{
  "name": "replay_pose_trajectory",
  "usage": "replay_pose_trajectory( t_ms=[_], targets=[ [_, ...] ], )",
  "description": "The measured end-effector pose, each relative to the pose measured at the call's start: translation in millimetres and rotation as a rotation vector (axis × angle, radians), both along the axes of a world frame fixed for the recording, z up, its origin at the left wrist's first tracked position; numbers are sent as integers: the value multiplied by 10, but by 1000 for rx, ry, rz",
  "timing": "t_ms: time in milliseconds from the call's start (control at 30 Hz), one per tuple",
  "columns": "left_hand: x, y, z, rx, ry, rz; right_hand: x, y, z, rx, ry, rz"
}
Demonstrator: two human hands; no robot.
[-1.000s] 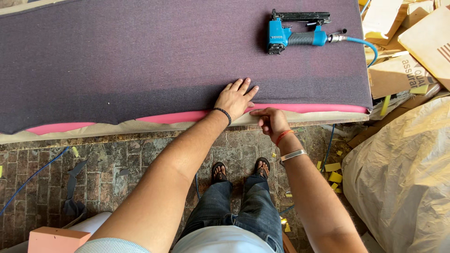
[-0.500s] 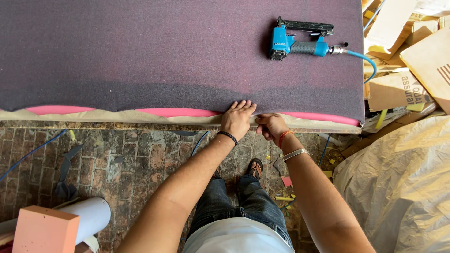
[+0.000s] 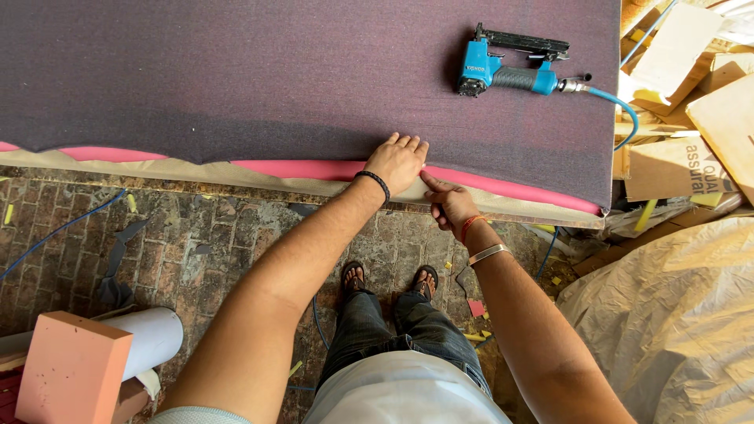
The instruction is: The person wraps a large rectangular board with dark fabric and pink foam, trims excess fabric with shears, and staples the fabric to the board using a pneumatic staple gun. The person then carries the covered board and a wrapped cushion across the workshop.
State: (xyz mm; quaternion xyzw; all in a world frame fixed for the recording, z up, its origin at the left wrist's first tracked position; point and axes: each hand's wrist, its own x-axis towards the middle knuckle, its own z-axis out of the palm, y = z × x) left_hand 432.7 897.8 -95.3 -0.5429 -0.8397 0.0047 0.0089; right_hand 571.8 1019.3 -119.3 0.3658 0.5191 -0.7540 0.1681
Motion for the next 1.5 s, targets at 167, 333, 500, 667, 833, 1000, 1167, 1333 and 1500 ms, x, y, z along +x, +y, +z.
replay_pose_trajectory(
  t_ms=[167, 333, 500, 667, 833, 1000, 1167, 1333, 1500],
  targets=[
    [-21, -27, -23, -187, 96, -71, -38, -25, -43, 23, 0, 17],
    [349, -156, -340, 147, -12, 153, -39, -14, -155, 40, 13, -6],
    [606, -291, -616, 101, -252, 303, -68, 35, -237, 33, -31, 8],
    [674, -342, -711, 124, -156, 301, -23, 10, -262, 34, -30, 27],
    [835, -366, -660, 139, -250, 358, -14, -6, -257, 81, 29, 19],
    [1022, -387, -391, -32, -332, 400, 95, -55, -142, 85, 86, 39],
    [1081, -345, -94, -169, -436, 353, 622, 28, 115, 426, 124, 4],
    [1098, -303, -26, -95, -439, 349, -57, 1169, 398, 1649, 473, 220],
    [1085, -282, -142, -53, -452, 357, -1071, 1632, 704, 1698, 155, 617]
  ],
)
